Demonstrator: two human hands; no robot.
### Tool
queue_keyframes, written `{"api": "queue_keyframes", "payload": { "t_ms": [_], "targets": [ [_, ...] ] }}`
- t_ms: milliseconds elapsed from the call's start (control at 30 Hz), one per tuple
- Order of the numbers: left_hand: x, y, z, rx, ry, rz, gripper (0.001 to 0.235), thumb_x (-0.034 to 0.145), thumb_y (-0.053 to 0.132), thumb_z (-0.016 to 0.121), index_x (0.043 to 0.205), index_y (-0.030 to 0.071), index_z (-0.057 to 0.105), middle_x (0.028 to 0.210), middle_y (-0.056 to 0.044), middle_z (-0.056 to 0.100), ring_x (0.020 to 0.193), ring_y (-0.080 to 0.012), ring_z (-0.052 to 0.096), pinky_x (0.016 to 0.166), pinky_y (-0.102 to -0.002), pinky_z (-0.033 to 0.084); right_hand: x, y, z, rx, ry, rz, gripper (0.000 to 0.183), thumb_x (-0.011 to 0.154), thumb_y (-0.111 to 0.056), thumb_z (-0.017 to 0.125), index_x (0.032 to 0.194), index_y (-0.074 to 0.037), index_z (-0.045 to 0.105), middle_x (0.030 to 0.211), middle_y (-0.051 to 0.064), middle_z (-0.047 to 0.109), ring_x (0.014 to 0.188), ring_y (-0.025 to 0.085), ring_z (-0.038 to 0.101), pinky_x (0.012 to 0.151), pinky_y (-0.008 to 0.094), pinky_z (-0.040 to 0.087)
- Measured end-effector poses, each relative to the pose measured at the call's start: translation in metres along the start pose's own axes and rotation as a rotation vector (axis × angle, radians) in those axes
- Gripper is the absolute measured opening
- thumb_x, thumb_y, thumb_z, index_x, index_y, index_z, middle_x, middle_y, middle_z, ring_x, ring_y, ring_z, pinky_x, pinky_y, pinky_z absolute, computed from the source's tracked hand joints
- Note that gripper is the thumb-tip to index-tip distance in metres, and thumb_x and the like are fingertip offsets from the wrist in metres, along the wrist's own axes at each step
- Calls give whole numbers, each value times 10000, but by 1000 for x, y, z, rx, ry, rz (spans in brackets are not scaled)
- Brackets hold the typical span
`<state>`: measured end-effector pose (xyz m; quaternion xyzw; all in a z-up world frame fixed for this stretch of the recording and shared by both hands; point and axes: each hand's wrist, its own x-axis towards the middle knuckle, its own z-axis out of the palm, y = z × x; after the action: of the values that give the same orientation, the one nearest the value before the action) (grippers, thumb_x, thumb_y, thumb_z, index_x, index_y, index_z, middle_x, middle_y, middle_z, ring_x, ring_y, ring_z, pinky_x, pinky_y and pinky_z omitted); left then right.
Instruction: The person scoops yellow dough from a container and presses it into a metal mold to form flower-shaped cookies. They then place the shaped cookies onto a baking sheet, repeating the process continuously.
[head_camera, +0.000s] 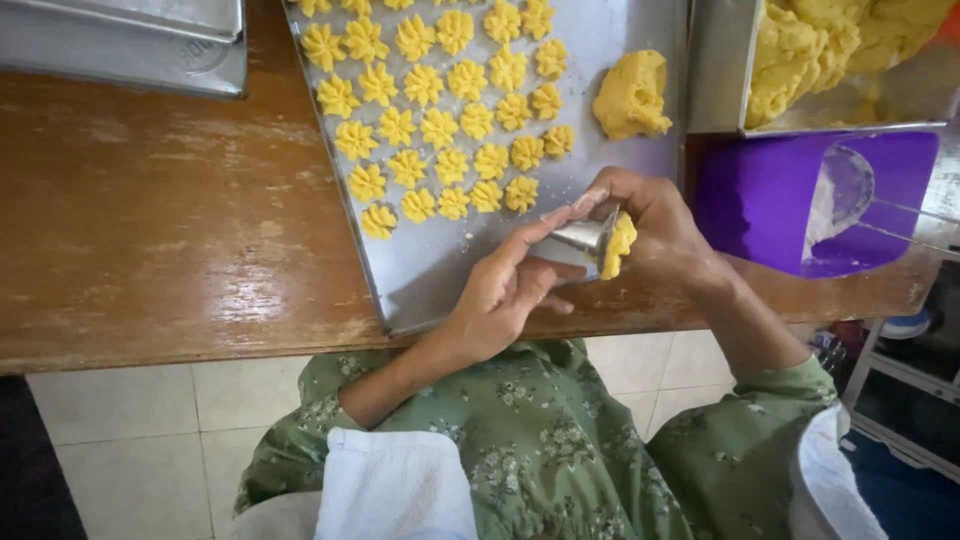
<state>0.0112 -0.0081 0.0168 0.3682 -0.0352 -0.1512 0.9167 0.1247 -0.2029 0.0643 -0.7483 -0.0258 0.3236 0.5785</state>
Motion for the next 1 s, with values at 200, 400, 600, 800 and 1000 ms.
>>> {"api": "queue_keyframes", "payload": {
  "t_ms": [200,400,600,800,1000],
  "targets": [
    [15,-30,-2,-30,170,77,232,1009,50,638,1209,-60,600,1275,-257,668,967,-342,752,736,-387,697,-23,12,-11,-1,-46,-178,324,729,32,865,1010,74,709,690,159,701,580,136,665,536,226,500],
    [24,-55,-2,-220,151,26,126,962,-43,675,1083,-64,651,1211,-268,692,885,-362,763,711,-427,700,-41,15,-17,79,2,-251,290,779,-42,867,967,86,687,668,154,689,554,106,647,542,213,500],
    [35,-28,15,-280,142,-52,141,992,31,657,1101,-58,664,1084,-297,723,869,-406,752,690,-478,697,-36,36,-30,212,29,-298,342,781,-57,865,972,116,640,676,174,681,523,90,603,549,198,475],
    [41,-26,24,-268,158,-58,336,887,5,773,1170,-117,639,1018,-285,710,859,-416,755,662,-563,687,-40,30,-25,114,77,-340,307,775,-46,885,948,83,666,706,186,701,525,112,615,514,216,464],
    [45,-61,8,-335,219,-131,198,925,23,738,1079,-79,670,952,-274,731,789,-377,767,674,-493,695,-46,48,-42,-262,124,-432,313,743,-58,918,1006,-31,751,719,122,724,570,116,637,532,265,476]
  ]
}}
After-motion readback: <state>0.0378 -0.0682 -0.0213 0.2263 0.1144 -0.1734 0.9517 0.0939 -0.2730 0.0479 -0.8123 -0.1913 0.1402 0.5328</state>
